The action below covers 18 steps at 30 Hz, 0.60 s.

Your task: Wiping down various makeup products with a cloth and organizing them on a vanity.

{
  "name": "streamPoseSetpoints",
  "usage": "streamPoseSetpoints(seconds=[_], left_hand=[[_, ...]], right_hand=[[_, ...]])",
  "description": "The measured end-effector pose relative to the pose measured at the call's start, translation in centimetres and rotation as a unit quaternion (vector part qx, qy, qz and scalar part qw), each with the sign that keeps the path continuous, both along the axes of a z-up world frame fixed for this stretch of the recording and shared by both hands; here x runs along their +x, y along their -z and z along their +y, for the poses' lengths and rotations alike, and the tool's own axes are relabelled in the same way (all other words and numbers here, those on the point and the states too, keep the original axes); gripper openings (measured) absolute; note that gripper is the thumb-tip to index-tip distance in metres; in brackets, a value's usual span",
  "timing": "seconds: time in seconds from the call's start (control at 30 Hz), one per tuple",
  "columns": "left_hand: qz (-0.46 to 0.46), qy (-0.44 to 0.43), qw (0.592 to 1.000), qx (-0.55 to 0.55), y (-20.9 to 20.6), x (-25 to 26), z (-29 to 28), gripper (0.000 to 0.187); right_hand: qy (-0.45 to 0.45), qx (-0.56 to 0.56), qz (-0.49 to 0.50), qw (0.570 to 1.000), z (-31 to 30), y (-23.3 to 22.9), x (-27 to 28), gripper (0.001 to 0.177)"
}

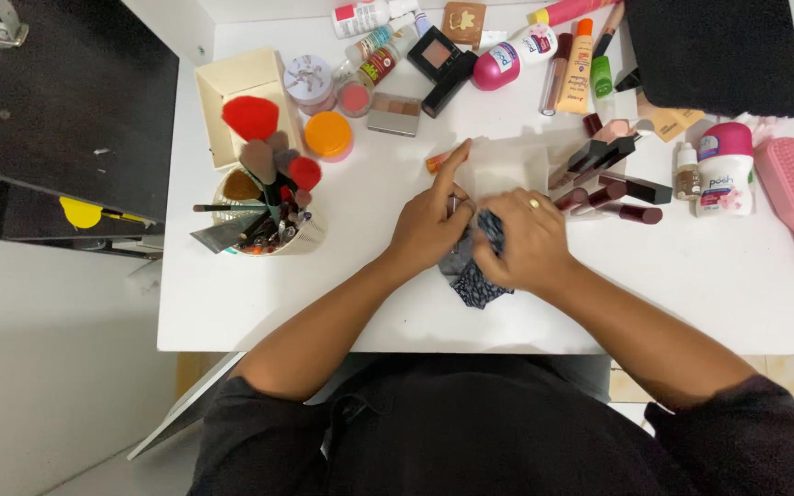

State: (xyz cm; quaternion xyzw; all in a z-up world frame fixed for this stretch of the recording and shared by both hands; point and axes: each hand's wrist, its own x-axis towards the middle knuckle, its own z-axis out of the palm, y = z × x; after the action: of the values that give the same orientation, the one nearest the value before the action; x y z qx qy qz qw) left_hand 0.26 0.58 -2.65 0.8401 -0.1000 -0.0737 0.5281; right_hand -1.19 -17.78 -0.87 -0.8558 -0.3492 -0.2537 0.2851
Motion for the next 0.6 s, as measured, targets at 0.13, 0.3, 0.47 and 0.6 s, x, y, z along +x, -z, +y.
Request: streamPoseSetpoints(seconds=[0.13,0.3,0.47,0.6], left_hand=[[0.006,0.004,1.000,-0.002,-0.3,0.0,0.1,0.079],[0.009,0.004,1.000,0.012,-0.5,0.0,0.1,0.077],[0.016,0.010,1.000,0.005,-0.8,0.1,0.3,0.078],[-0.026,0.011,1.000,0.004,0.1,0.1,0.3,0.083]], right_hand=[[-0.124,0.092,-0.047,0.987,-1.6,-0.1,-0.7,0.027],[-0.284,-0.188,0.069,0.938,-1.0,-2.4,-1.6,0.034],[-0.175,-0.101,0.011,0.979,-1.2,-1.1,-1.2,0.025],[0.005,-0.045,-0.109,0.993,-0.9,-1.0,-0.3,0.024]])
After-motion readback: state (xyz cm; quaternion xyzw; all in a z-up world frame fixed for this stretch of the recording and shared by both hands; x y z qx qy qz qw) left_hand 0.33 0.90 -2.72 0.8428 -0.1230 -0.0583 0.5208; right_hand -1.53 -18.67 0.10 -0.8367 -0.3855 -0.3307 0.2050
